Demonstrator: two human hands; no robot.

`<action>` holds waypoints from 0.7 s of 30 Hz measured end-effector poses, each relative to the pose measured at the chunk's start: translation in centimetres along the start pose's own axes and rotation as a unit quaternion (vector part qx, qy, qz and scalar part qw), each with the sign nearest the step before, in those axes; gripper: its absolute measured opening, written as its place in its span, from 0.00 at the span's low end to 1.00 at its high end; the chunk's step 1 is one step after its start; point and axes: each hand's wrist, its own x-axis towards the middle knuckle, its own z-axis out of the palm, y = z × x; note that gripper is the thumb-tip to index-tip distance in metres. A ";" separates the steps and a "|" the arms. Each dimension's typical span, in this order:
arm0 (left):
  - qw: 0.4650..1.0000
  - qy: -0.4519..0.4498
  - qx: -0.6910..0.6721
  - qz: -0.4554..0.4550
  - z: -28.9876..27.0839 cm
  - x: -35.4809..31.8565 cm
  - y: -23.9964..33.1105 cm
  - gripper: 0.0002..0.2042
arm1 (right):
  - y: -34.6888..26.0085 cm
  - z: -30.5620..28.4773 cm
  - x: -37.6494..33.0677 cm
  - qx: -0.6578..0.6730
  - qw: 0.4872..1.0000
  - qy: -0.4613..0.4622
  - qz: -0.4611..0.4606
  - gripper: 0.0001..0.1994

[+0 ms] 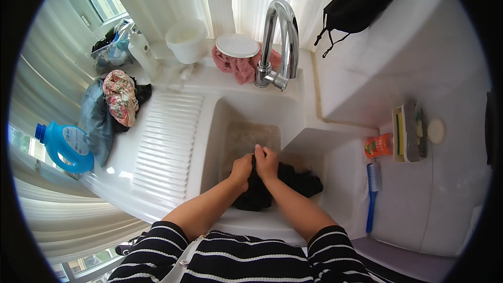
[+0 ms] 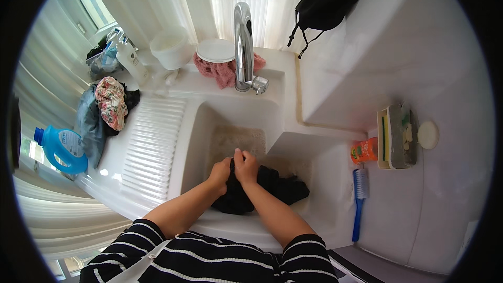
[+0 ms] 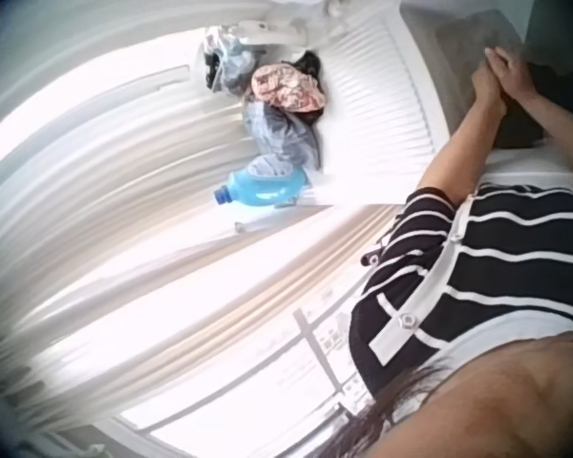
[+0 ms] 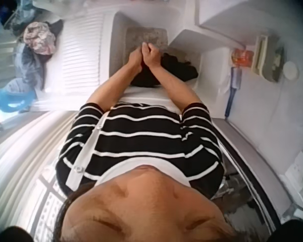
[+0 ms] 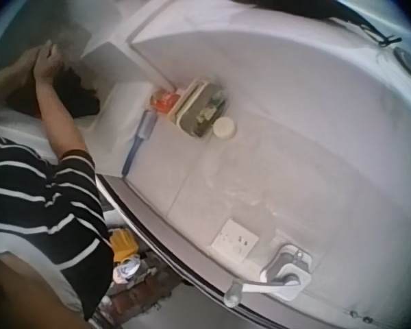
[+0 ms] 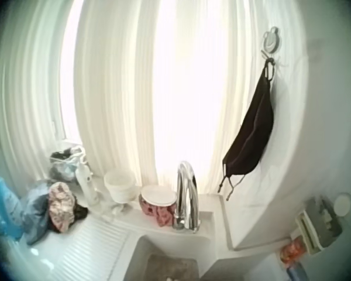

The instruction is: The person hand-washes a black garment in a sink filled with soapy water, repeatedly scrubbing and wringing the fabric. After rinsing the black item, the person turns on the faucet and washes a pair of blue jeans under running water, scrubbing and rinsing them thoroughly.

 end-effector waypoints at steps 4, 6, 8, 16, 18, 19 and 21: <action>0.982 0.081 0.103 0.135 0.5 2.9 0.5 0.19 | 2.8 -1.1 4.6 -0.113 0.993 0.014 -0.014 0.22; 0.918 0.155 0.205 0.302 -0.7 8.1 0.0 0.23 | 2.8 -1.1 6.5 -0.117 0.991 0.012 -0.061 0.19; 0.857 0.159 0.368 0.324 -1.1 9.4 0.0 0.25 | 4.7 -0.6 6.9 -0.280 0.946 -0.010 -0.164 0.16; 0.580 0.131 0.766 0.245 -3.1 13.5 -2.1 0.29 | 7.7 0.2 6.1 -0.525 0.805 -0.265 -0.078 0.27; 0.594 0.120 0.757 0.246 -3.2 14.3 -1.8 0.27 | 8.7 0.1 6.5 -0.529 0.805 -0.183 -0.196 0.29; 0.625 0.108 0.733 0.245 -3.1 14.4 -1.1 0.26 | 9.0 0.3 6.8 -0.496 0.837 -0.165 -0.162 0.29; 0.768 0.103 0.587 0.234 -3.8 15.7 -1.1 0.22 | 8.8 1.1 7.2 -0.424 0.891 -0.128 -0.097 0.28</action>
